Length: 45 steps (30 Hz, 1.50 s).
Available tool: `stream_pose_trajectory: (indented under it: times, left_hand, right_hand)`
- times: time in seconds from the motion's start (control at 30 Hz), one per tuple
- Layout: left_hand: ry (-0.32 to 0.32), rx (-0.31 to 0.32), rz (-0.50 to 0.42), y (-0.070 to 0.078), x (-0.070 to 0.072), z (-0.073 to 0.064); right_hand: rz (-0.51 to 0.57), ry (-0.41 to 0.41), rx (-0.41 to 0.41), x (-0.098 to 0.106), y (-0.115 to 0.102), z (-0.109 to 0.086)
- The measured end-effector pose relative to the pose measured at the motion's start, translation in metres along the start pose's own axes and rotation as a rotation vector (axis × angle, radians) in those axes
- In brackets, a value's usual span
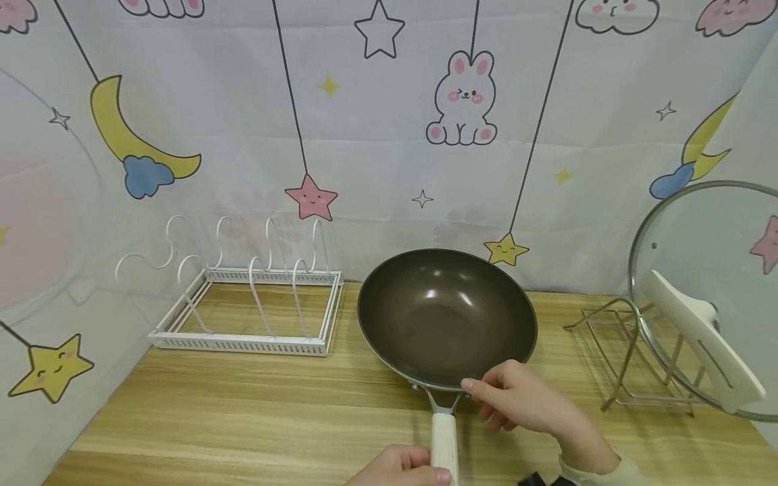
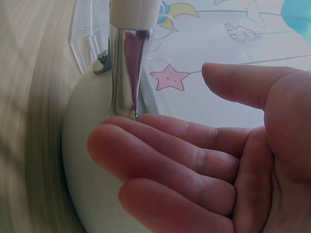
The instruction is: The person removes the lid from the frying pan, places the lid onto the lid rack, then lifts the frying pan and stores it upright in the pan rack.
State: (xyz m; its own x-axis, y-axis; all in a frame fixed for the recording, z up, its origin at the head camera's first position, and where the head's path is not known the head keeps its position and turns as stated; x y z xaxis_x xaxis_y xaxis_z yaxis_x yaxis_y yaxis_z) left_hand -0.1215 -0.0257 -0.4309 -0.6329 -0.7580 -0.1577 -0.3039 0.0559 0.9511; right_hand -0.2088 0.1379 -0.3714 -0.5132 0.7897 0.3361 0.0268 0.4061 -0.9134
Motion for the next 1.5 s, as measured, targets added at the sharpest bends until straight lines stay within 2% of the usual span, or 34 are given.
stream_pose_trajectory:
  times: [0.23,0.9,1.13,1.5]
  left_hand:
    - [0.001,0.012,0.004,0.000,-0.001,0.000]
    - [0.008,0.004,-0.012,-0.002,-0.003,0.000]
    - [-0.030,0.010,-0.055,-0.003,-0.007,0.001]
    - [-0.077,-0.028,-0.093,0.000,-0.009,0.001]
  right_hand:
    - [-0.005,-0.025,-0.012,-0.005,-0.003,-0.001]
    - [-0.035,-0.026,-0.002,-0.013,-0.002,-0.001]
    - [-0.018,-0.004,0.003,-0.015,-0.002,0.002]
    - [-0.022,-0.006,0.023,-0.025,-0.001,0.004]
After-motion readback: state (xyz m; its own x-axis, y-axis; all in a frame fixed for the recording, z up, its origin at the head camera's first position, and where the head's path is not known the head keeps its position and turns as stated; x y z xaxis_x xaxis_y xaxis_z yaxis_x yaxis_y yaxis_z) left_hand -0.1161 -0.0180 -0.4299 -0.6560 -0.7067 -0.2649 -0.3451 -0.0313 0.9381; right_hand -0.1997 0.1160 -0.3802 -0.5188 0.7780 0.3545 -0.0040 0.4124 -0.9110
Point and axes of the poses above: each hand's wrist, its own z-axis towards the middle knuckle, its own x-axis out of the back of the hand, y = z × x, the point moved 6 cm from there along z, towards the middle knuckle, and after that the axes turned 12 degrees about z, right-handed, at the moved point
